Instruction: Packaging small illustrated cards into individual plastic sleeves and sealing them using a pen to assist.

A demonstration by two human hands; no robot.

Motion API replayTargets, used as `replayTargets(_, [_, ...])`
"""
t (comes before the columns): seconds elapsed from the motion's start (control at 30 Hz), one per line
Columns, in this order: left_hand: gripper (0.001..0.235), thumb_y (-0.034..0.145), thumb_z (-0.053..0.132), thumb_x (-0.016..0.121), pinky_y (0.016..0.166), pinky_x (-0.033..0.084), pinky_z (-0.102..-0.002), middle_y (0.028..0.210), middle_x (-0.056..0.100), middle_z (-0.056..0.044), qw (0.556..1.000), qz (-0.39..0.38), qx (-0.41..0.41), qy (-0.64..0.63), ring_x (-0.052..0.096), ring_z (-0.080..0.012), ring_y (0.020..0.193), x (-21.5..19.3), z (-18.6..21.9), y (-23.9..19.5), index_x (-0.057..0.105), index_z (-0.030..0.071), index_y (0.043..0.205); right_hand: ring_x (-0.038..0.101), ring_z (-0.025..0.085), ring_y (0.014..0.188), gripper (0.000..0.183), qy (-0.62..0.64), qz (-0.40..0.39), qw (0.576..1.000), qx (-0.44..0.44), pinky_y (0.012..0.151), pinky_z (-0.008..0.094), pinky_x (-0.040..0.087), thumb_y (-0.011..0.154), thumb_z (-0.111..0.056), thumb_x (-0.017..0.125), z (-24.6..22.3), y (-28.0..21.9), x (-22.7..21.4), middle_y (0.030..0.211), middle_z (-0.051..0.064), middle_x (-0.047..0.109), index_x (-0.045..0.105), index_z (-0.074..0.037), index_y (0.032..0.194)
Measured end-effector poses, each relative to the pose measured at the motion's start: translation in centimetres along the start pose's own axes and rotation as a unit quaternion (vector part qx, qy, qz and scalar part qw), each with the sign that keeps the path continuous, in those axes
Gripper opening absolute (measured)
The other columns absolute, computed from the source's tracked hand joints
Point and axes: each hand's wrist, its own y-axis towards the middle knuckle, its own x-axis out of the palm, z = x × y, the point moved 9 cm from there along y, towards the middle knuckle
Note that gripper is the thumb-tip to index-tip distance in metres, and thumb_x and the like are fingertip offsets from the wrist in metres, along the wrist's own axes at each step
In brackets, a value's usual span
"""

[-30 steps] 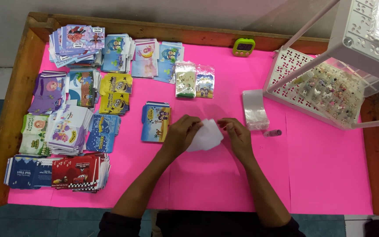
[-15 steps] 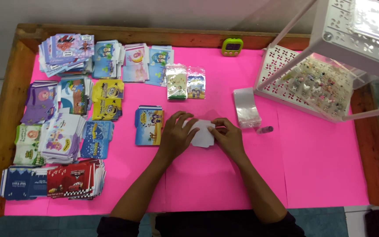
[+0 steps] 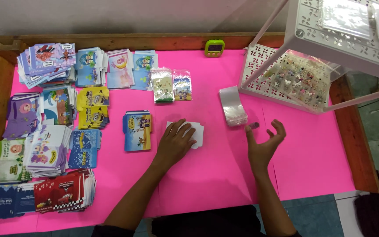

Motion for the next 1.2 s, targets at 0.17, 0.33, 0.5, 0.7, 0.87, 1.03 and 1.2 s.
replayTargets(0.17, [0.034,0.096,0.036,0.069,0.111,0.043,-0.047,0.126,0.067,-0.007,1.000,-0.024,-0.004,-0.019,0.051,-0.0295,0.138,1.3,-0.5,-0.4,0.068,0.016,0.122,0.047,0.038,0.139,0.064,0.035,-0.084,0.980,0.177,0.115,0.047,0.040,0.091,-0.021,0.083,3.8,-1.2,1.5,0.137,0.019,0.053,0.039,-0.003,0.133])
replayTargets(0.33, [0.030,0.100,0.024,0.065,0.111,0.045,-0.047,0.130,0.067,-0.008,0.997,-0.037,0.005,-0.063,0.052,-0.0303,0.139,0.8,-0.5,-0.2,0.065,0.013,0.128,0.069,0.035,0.107,0.031,0.117,-0.048,0.990,0.056,0.103,0.051,0.053,0.097,-0.002,0.076,-1.6,-0.3,1.5,0.106,0.022,0.068,0.054,0.006,0.118])
replayTargets(0.5, [0.029,0.103,0.017,0.060,0.113,0.043,-0.048,0.134,0.067,-0.008,0.996,-0.032,0.002,-0.085,0.051,-0.0302,0.141,0.0,-0.4,0.2,0.064,0.012,0.131,0.072,0.036,0.102,0.033,0.158,-0.169,0.973,0.002,0.093,0.049,0.057,0.094,-0.004,0.076,-0.6,-2.0,7.5,0.106,0.021,0.070,0.062,0.004,0.122])
replayTargets(0.7, [0.028,0.105,0.022,0.059,0.114,0.042,-0.049,0.136,0.066,-0.009,0.997,-0.026,-0.004,-0.078,0.050,-0.0301,0.141,-0.6,-1.0,0.6,0.063,0.011,0.131,0.074,0.029,0.101,0.033,0.065,-0.292,0.954,-0.032,0.089,0.041,0.059,0.091,-0.022,0.078,-0.5,-4.3,11.9,0.106,0.010,0.075,0.072,-0.011,0.122])
replayTargets(0.87, [0.031,0.105,0.029,0.059,0.115,0.041,-0.048,0.138,0.065,-0.007,0.997,-0.028,-0.004,-0.072,0.050,-0.0284,0.142,0.2,-1.0,0.7,0.062,0.013,0.131,0.074,0.023,0.094,0.022,0.042,-0.313,0.949,-0.019,0.086,0.037,0.058,0.085,-0.019,0.077,2.6,-4.8,12.6,0.095,0.004,0.074,0.076,-0.015,0.106])
replayTargets(1.03, [0.027,0.104,0.025,0.060,0.114,0.042,-0.047,0.132,0.067,-0.005,0.997,-0.030,0.003,-0.064,0.051,-0.0268,0.141,0.1,-0.8,0.4,0.065,0.013,0.129,0.073,0.030,0.081,0.020,0.040,-0.320,0.943,-0.081,0.072,0.039,0.060,0.080,-0.015,0.081,1.3,-5.3,12.9,0.085,0.010,0.072,0.074,-0.009,0.098])
replayTargets(1.2, [0.027,0.104,0.025,0.061,0.113,0.043,-0.046,0.131,0.068,-0.004,0.998,-0.028,0.004,-0.059,0.051,-0.0262,0.140,0.1,-1.0,0.4,0.065,0.014,0.128,0.072,0.030,0.082,0.020,0.036,-0.307,0.946,-0.103,0.071,0.040,0.060,0.079,-0.013,0.081,0.8,-5.2,12.9,0.087,0.010,0.070,0.072,-0.008,0.097])
